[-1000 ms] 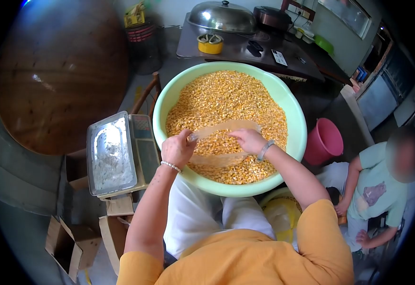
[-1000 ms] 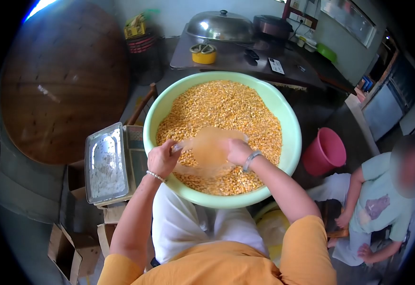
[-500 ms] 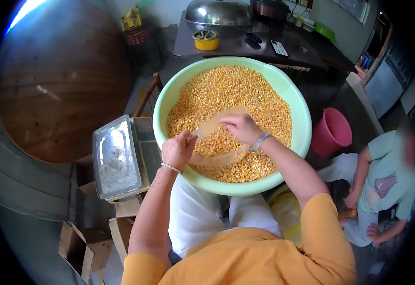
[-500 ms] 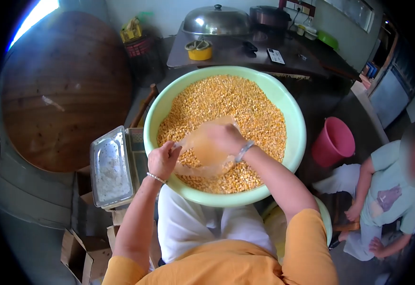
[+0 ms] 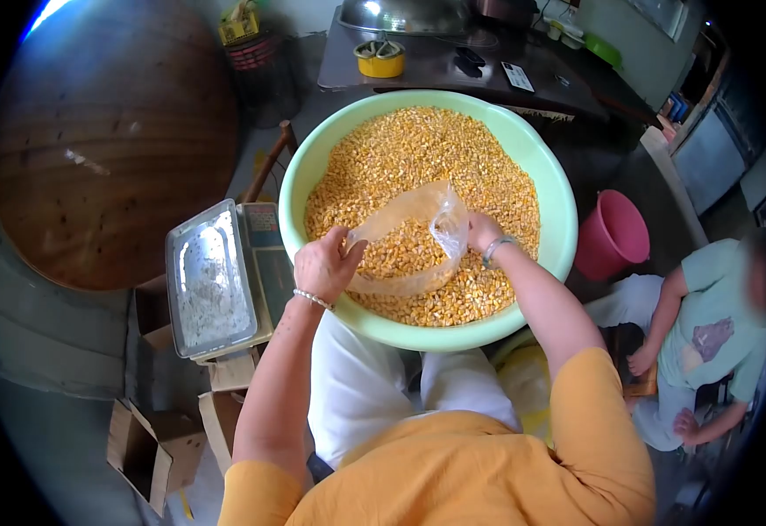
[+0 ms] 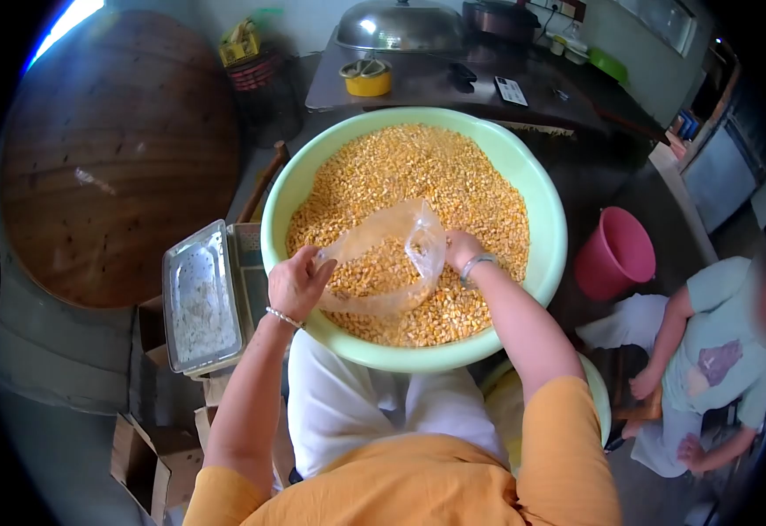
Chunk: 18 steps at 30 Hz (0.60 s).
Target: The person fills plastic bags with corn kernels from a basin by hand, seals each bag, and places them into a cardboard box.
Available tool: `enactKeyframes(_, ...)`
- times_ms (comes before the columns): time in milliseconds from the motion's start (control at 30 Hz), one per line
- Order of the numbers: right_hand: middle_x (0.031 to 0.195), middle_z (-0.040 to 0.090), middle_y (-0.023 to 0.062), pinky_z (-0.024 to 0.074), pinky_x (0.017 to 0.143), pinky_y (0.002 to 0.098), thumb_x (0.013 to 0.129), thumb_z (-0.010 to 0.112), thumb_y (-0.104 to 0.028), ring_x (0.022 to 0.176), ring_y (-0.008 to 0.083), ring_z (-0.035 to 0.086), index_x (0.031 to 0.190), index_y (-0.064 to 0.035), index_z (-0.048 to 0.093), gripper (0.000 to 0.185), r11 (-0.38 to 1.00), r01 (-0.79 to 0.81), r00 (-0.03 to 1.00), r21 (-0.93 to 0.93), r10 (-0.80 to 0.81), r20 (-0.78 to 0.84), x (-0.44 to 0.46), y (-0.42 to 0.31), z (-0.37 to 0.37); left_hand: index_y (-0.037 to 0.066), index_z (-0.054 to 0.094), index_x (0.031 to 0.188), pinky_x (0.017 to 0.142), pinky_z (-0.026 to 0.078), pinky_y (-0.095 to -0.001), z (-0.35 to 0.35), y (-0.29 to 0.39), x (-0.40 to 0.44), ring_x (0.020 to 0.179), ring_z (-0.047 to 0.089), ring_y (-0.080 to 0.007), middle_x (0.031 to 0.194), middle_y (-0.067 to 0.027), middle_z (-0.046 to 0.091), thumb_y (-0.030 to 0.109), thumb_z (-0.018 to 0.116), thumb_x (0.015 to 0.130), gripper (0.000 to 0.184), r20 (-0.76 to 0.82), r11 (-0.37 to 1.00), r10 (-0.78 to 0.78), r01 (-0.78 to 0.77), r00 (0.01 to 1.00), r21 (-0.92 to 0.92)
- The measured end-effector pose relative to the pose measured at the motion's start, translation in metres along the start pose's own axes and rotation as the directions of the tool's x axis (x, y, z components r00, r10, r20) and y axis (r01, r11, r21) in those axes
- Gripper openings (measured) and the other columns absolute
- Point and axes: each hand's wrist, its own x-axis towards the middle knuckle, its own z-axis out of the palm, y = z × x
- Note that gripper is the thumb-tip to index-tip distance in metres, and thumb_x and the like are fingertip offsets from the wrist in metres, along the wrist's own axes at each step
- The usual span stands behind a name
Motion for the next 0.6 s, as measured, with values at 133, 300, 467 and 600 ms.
enactKeyframes(133, 0.093, 0.064, 0.0215, 0.0483, 0.076, 0.0375, 0.081, 0.055, -0.038, 0.087, 0.0326, 0.062, 0.096, -0.0035, 0.065, 0.039, 0.996, 0.041, 0.997, -0.079, -0.035, 0.070, -0.009, -0.007, 0.009, 0.008, 0.060, 0.085, 0.056, 0.047, -0.0406, 0.001, -0.002, 0.000, 0.059, 0.060, -0.0317, 0.059, -0.0118, 0.059, 0.032, 0.064, 0.079, 0.025, -0.010, 1.000, -0.005, 0.005, 1.000, -0.006)
enactKeyframes(300, 0.105, 0.061, 0.0231, 0.0460, 0.084, 0.0396, 0.079, 0.053, -0.045, 0.099, 0.0365, 0.059, 0.101, -0.0042, 0.064, 0.048, 0.992, 0.002, 0.990, -0.125, 0.015, 0.139, -0.003, 0.001, 0.015, 0.009, 0.059, 0.082, 0.056, 0.047, -0.0416, 0.002, -0.003, 0.001, 0.060, 0.060, -0.0327, 0.060, -0.0129, 0.060, 0.031, 0.062, 0.080, 0.022, 0.001, 1.000, -0.013, 0.013, 1.000, 0.010)
enactKeyframes(467, 0.094, 0.063, 0.0244, 0.0487, 0.078, 0.0393, 0.081, 0.054, -0.036, 0.088, 0.0365, 0.061, 0.094, -0.0009, 0.065, 0.039, 0.993, -0.026, 0.998, -0.114, 0.032, 0.051, -0.011, -0.002, 0.011, 0.009, 0.056, 0.079, 0.056, 0.047, -0.0424, 0.002, -0.004, 0.001, 0.060, 0.060, -0.0336, 0.061, -0.0134, 0.060, 0.029, 0.061, 0.081, 0.020, -0.019, 1.000, -0.003, 0.003, 1.000, -0.007)
enactKeyframes(600, 0.101, 0.061, 0.0255, 0.0468, 0.083, 0.0407, 0.084, 0.050, -0.033, 0.095, 0.0359, 0.060, 0.096, 0.0005, 0.065, 0.038, 0.995, -0.091, 0.995, -0.030, 0.089, -0.048, -0.008, 0.000, 0.008, 0.008, 0.055, 0.078, 0.055, 0.047, -0.0427, 0.003, -0.005, 0.002, 0.060, 0.059, -0.0341, 0.061, -0.0135, 0.060, 0.027, 0.060, 0.081, 0.020, -0.031, 1.000, 0.001, -0.001, 1.000, -0.011)
